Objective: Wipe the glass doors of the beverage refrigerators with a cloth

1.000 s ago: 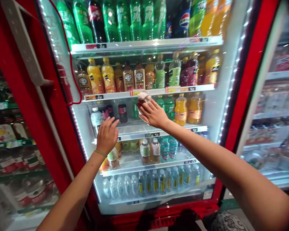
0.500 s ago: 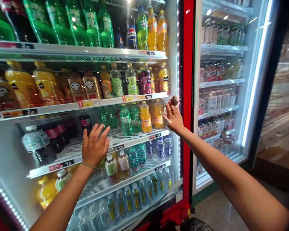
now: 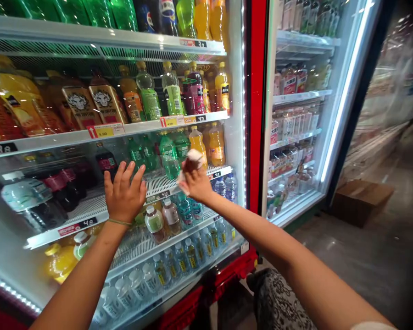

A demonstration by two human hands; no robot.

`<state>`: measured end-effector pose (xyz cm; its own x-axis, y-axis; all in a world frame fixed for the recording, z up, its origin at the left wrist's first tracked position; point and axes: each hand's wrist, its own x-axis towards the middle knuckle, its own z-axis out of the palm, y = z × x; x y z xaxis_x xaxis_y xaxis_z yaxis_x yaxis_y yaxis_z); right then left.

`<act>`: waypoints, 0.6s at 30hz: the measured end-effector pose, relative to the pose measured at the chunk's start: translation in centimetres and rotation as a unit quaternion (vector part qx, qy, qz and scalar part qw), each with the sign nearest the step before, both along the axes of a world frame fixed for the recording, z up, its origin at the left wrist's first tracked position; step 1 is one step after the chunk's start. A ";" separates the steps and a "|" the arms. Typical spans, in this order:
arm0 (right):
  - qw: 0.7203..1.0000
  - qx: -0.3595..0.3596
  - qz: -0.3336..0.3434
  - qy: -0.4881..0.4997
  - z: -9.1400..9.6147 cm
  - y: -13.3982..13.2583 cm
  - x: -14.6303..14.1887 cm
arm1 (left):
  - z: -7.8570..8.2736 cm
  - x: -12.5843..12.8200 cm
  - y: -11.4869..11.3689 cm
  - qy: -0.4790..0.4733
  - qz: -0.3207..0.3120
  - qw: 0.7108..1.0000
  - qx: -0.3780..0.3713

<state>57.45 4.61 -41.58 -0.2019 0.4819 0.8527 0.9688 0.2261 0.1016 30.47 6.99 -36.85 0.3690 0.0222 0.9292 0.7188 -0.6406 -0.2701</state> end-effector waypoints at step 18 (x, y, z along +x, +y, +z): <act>0.980 -0.015 -0.142 0.141 -6.1 -1.3 16.1 | -5.4 14.2 -1.7 0.178 -0.064 0.981 -0.036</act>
<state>73.56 3.27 -47.64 0.1859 0.5099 0.8399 0.9816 -0.0580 -0.1820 44.71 5.28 -42.25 0.6740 0.0163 0.7385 0.5000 -0.7459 -0.4399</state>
